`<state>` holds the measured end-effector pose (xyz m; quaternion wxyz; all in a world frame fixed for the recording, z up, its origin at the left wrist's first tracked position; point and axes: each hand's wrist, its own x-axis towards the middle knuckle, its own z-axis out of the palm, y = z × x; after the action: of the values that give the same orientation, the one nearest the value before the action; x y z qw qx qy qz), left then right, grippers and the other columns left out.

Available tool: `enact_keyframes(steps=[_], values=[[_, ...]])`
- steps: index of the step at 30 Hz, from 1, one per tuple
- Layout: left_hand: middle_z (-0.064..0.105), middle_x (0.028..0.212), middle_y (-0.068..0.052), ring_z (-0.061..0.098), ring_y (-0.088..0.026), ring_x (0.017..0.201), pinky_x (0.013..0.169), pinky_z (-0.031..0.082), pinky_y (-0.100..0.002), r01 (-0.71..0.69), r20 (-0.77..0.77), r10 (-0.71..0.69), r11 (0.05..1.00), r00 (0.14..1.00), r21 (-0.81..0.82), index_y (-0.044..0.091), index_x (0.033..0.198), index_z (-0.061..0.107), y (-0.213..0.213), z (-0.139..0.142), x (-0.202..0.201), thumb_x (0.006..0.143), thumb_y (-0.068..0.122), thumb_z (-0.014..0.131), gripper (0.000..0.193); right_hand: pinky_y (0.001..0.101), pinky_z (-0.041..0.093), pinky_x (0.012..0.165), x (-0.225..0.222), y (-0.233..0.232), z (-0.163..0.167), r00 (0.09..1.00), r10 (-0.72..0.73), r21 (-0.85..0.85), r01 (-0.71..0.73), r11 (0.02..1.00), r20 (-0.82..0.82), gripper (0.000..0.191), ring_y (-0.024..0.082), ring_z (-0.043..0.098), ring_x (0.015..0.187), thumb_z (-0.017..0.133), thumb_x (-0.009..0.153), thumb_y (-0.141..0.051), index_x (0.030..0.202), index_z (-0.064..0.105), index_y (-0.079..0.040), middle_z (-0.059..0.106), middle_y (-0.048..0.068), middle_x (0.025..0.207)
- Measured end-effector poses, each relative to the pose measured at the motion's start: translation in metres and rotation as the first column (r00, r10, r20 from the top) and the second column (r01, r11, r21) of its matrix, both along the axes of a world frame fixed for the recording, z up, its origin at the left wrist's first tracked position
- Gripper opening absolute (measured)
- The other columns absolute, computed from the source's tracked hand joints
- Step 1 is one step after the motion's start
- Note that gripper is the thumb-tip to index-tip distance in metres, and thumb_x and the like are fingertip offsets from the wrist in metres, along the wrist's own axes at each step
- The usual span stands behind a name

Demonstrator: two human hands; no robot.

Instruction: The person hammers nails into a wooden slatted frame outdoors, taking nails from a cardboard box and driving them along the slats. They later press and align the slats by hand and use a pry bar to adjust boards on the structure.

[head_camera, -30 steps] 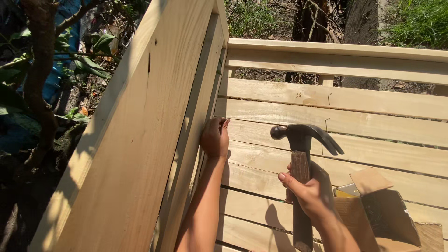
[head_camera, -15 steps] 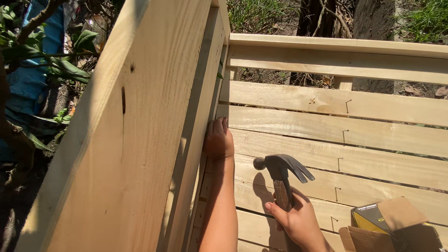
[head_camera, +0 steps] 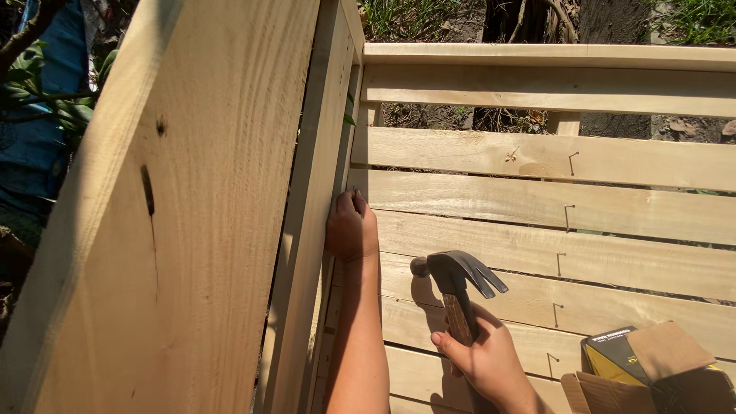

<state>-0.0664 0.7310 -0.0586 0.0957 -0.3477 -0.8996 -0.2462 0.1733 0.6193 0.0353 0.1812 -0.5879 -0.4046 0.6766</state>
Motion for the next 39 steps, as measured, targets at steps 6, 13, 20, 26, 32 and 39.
enact_keyframes(steps=[6,13,20,26,32,39], values=[[0.073,0.072,-0.006,0.070,-0.031,0.062,0.048,0.053,-0.045,0.039,0.104,-0.037,0.999,0.994,-0.016,0.022,0.092,0.073,-0.002,0.011,0.001,0.094,0.032,0.068,0.012,0.0303,0.047,0.039,-0.004,0.006,0.002,0.999,0.018,0.025,-0.019,0.999,0.026,0.038,0.013,0.056,0.043,0.086,0.074,-0.020,0.099,0.066,0.001,0.061,0.005,0.060],[0.074,0.075,-0.008,0.071,-0.033,0.064,0.050,0.054,-0.046,0.017,0.130,-0.015,1.000,0.991,-0.018,0.020,0.091,0.073,0.000,0.016,0.004,0.092,0.029,0.068,0.011,0.0307,0.045,0.039,-0.003,0.000,0.001,1.000,0.017,-0.003,-0.017,1.000,0.006,0.038,0.013,0.056,0.042,0.086,0.074,-0.019,0.101,0.068,0.001,0.060,0.004,0.058],[0.073,0.070,-0.006,0.071,-0.030,0.060,0.047,0.053,-0.045,0.013,0.087,-0.008,0.998,0.996,-0.056,0.018,0.086,0.073,0.003,0.016,0.004,0.091,0.027,0.068,0.012,0.0302,0.046,0.040,-0.003,-0.003,0.003,0.999,0.046,-0.034,-0.046,0.998,0.015,0.040,0.013,0.056,0.043,0.085,0.075,-0.019,0.105,0.069,0.001,0.061,0.005,0.058],[0.073,0.073,-0.009,0.071,-0.033,0.063,0.047,0.053,-0.047,0.040,0.139,-0.035,0.999,0.990,-0.033,0.016,0.085,0.072,0.002,0.021,0.005,0.090,0.026,0.067,0.013,0.0301,0.047,0.039,-0.004,0.001,0.007,0.999,0.043,0.019,-0.043,0.999,0.006,0.038,0.013,0.057,0.043,0.085,0.074,-0.018,0.101,0.068,0.002,0.063,0.005,0.060],[0.073,0.078,-0.013,0.071,-0.036,0.068,0.051,0.055,-0.049,0.060,0.158,-0.051,0.997,0.986,-0.052,0.011,0.087,0.071,0.003,0.023,0.004,0.090,0.023,0.064,0.014,0.0302,0.049,0.039,-0.003,0.004,0.004,0.998,0.028,-0.004,-0.028,1.000,0.049,0.038,0.012,0.058,0.045,0.085,0.073,-0.018,0.102,0.068,0.000,0.063,0.004,0.061],[0.074,0.079,-0.013,0.071,-0.037,0.070,0.055,0.055,-0.050,0.053,0.163,-0.040,0.995,0.986,-0.079,0.010,0.088,0.071,0.004,0.029,0.006,0.090,0.022,0.064,0.013,0.0304,0.047,0.040,0.002,-0.002,0.001,0.999,0.013,-0.027,-0.012,1.000,0.035,0.037,0.013,0.057,0.045,0.086,0.075,-0.015,0.103,0.068,0.001,0.061,0.005,0.059]])
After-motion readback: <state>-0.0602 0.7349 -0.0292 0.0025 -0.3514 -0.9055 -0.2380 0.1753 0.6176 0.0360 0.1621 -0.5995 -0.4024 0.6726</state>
